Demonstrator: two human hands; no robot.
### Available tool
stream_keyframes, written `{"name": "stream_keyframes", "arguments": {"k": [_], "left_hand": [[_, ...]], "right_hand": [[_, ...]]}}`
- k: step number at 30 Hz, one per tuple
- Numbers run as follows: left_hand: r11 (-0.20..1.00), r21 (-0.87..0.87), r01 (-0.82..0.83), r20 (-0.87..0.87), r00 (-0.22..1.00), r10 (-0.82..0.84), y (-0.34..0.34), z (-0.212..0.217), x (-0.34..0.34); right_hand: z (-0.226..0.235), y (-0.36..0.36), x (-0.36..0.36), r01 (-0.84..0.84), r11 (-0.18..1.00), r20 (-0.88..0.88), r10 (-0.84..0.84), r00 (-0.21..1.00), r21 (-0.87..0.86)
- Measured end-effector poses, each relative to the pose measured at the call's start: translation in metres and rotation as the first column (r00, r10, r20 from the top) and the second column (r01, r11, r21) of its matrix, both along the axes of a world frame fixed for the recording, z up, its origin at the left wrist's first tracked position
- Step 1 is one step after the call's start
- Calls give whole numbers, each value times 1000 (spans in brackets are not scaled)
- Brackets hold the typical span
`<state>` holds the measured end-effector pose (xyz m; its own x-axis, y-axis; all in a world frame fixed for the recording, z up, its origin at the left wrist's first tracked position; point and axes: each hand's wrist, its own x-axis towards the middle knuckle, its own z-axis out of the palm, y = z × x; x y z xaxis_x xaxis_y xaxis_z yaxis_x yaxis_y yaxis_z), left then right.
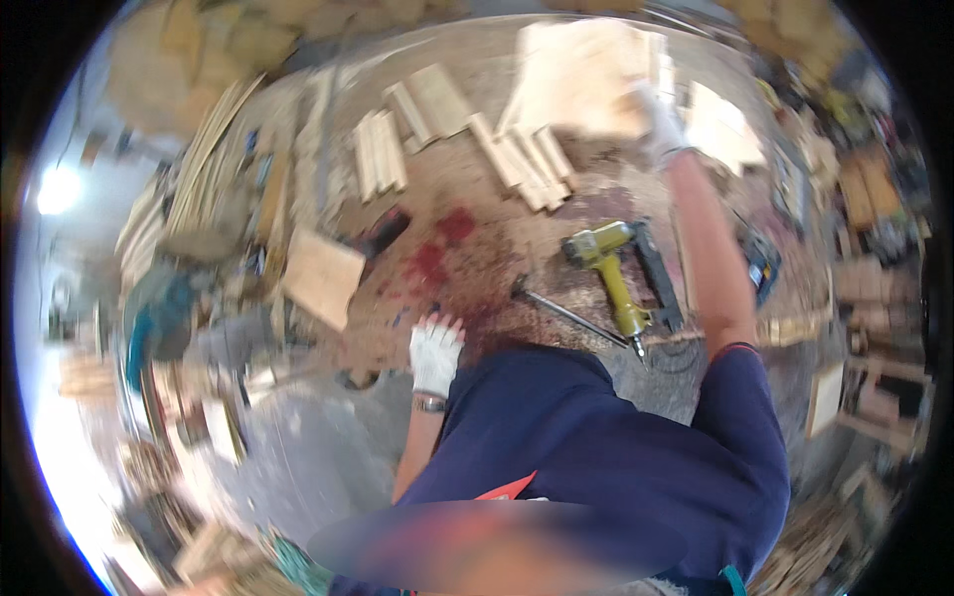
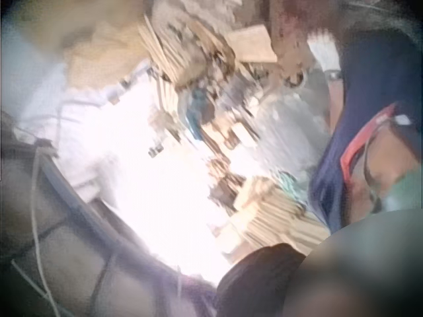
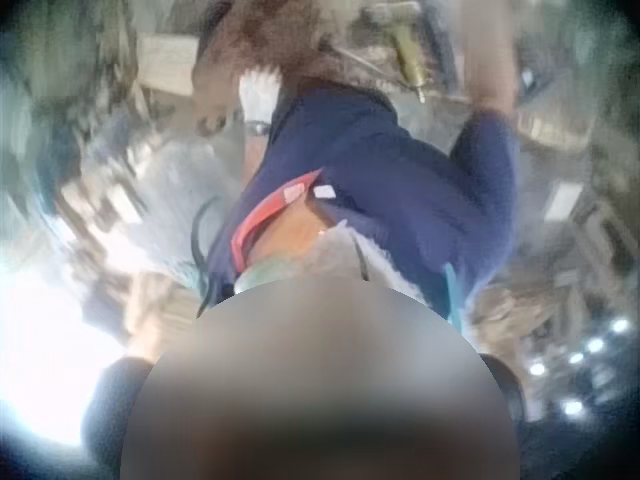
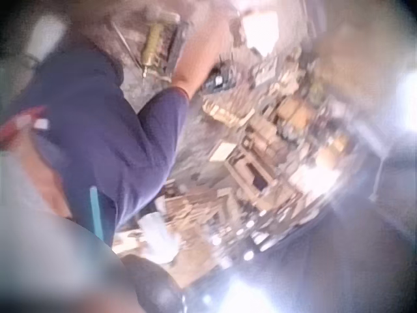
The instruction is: The person assembles small wooden pieces on a workbench. They use a hammer to tap pieces into alignment and a nail gun to fasten them together, repeatedly flipping the assembly to work on different sides.
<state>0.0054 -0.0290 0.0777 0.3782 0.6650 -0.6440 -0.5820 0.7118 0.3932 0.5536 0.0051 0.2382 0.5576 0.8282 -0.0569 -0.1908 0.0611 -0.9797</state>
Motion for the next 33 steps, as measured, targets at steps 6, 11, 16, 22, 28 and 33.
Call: {"name": "stream_keyframes", "arguments": {"k": [6,11,16,22,28,33], "left_hand": [[984,25,-176,-77,981,177,2,13,8],[896,-63,-440,-128,894,430,39,-18,-18],[808,-144,-571,-101,821,562,128,-86,-74],[733,-126,-668,-103,744,660,207,-107,-113],[771,258,-582,-257,728,636,199,-57,-81],[691,615,-380,-258,732,631,132,-20,-53]], "right_hand": [[-42,7,55,235,963,-290,-264,920,-129],[-109,-65,-97,202,965,161,-176,971,-164],[-137,-127,-215,328,941,863,-100,495,-79],[-169,-187,-235,481,804,936,299,184,-351],[-195,-185,-213,655,649,892,445,84,-386],[-197,-179,-168,703,589,877,468,105,-398]]}}
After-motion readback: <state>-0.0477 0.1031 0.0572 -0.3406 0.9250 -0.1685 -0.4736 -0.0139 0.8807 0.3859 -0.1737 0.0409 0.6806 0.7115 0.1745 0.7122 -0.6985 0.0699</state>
